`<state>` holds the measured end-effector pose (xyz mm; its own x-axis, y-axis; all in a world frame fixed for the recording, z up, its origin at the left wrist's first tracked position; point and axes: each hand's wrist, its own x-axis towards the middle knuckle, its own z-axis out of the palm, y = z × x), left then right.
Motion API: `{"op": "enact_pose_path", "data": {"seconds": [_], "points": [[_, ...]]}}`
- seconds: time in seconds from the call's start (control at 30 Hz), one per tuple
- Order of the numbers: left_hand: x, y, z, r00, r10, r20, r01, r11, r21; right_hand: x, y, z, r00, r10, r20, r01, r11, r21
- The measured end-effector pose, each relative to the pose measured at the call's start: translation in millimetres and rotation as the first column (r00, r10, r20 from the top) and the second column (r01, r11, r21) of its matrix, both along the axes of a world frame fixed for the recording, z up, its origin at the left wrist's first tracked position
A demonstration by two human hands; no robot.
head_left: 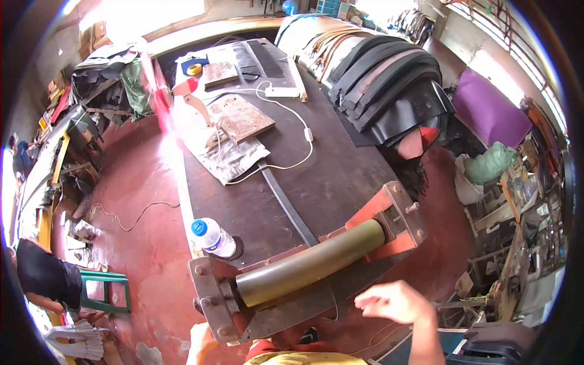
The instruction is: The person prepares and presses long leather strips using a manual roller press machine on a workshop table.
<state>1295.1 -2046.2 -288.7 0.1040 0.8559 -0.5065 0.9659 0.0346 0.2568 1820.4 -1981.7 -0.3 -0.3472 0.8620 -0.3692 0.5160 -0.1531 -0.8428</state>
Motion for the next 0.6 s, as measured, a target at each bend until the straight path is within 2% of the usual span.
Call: {"op": "enact_pose_path", "data": {"seconds": [0.03,0.07,0.1,0.13,0.17,0.2,0.23,0.27,0.3,0.33,0.4,0.47,0.5,0.6], "points": [[6.4,3.3,12.1,0.999,0.04,0.021,-0.04,0.999,0.007,-11.0,25.0,17.5,0.967,-0.131,-0.22,0.136,0.991,0.009],[8.7,4.3,17.6,0.996,0.079,0.042,-0.079,0.997,0.012,-29.1,52.2,32.9,0.869,-0.25,-0.427,0.27,0.963,-0.015],[8.4,3.7,14.7,0.995,0.085,0.046,-0.086,0.996,0.008,-55.8,87.8,51.4,0.937,-0.271,-0.22,0.314,0.93,0.191],[8.6,3.5,9.2,0.996,0.052,0.067,-0.056,0.997,0.06,-67.3,129.8,36.8,0.968,-0.217,-0.123,0.247,0.908,0.339],[7.5,2.3,6.6,0.996,0.019,0.085,-0.029,0.993,0.115,-83.1,168.3,26.8,0.964,-0.251,0.089,0.199,0.9,0.387],[5.8,1.4,7.1,0.996,0.026,0.088,-0.037,0.992,0.119,-93.7,206.1,-4.4,0.956,-0.268,0.122,0.194,0.886,0.422],[4.8,1.2,8.2,0.998,-0.007,0.058,0.001,0.996,0.095,-100.3,240.7,-42.2,0.928,-0.285,0.239,0.17,0.898,0.407],[4.4,1.7,9.8,0.999,-0.04,0.029,0.038,0.997,0.071,-100.6,273.9,-78.5,0.936,-0.17,0.308,0.087,0.96,0.264],[6.8,0.1,15.6,0.999,-0.009,0.045,0.006,0.998,0.067,-117.3,277.9,-51.3,0.921,-0.098,0.376,0.152,0.982,-0.116],[5.5,-1.8,17.3,0.999,-0.001,0.054,-0.003,0.997,0.076,-104.2,307.0,-114.7,0.978,-0.141,0.156,0.182,0.939,-0.291],[5.0,-11.4,18.2,0.998,-0.023,0.063,0.021,0.999,0.024,-115.3,306.3,-105.8,0.973,-0.169,0.16,0.219,0.895,-0.389],[9.9,-21.3,37.4,0.995,0.022,0.102,-0.022,1.0,0.0,-112.0,305.9,-93.8,0.973,-0.197,0.117,0.228,0.866,-0.444],[11.0,-28.7,45.0,0.997,-0.009,0.075,0.011,0.999,-0.034,-109.2,309.0,-86.5,0.971,-0.206,0.12,0.238,0.861,-0.449],[21.5,-43.0,102.6,0.997,-0.028,0.075,0.034,0.996,-0.083,-102.4,318.0,-47.7,0.984,-0.138,0.113,0.175,0.874,-0.454]]}}
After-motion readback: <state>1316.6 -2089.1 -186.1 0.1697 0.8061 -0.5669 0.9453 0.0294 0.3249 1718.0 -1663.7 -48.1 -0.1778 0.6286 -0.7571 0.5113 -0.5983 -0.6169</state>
